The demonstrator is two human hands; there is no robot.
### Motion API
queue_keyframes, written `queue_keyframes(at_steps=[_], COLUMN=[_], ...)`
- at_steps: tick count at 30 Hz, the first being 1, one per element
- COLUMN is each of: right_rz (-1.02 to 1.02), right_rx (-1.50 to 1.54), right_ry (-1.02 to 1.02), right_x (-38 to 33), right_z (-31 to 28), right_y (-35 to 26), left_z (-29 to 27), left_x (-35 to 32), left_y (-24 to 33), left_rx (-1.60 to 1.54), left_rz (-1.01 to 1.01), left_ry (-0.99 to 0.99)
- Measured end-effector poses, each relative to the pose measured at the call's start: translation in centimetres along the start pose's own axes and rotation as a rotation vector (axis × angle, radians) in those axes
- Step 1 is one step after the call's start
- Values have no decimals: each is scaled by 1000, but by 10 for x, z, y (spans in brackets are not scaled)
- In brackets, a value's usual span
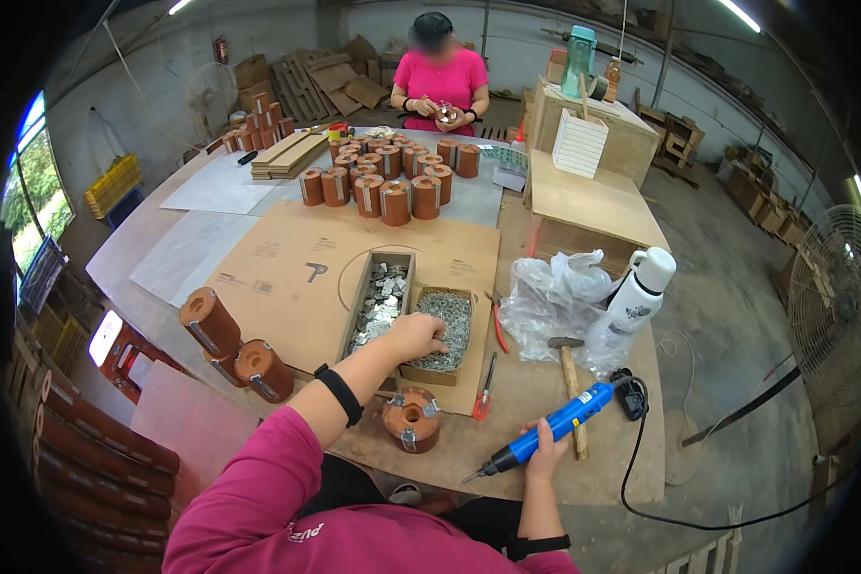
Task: Assembling metal brackets and screws onto wooden cylindrical parts using an electric screwdriver.
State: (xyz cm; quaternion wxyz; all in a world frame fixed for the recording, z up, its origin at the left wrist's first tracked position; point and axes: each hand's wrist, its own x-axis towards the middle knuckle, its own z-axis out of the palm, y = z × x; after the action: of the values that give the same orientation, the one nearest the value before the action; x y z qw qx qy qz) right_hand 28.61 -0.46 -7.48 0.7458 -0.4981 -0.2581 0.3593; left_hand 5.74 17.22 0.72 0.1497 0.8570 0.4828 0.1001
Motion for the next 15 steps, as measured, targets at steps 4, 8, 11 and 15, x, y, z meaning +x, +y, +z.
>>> queue_keyframes(at_steps=[4,8,11,15], right_rz=[-9,-7,5,10], right_rx=[14,10,9,-3], right_ry=[-34,-17,-7,-10], right_x=[3,1,2,5], right_z=[-4,-1,-2,-6], right_y=[5,2,4,8], left_z=[-9,-26,-39,-49], left_x=[-5,-14,-29,-58], left_y=[5,13,21,33], left_rx=[-2,-140,-251,-402], left_rz=[16,2,54,145], left_ry=[130,220,263,346])
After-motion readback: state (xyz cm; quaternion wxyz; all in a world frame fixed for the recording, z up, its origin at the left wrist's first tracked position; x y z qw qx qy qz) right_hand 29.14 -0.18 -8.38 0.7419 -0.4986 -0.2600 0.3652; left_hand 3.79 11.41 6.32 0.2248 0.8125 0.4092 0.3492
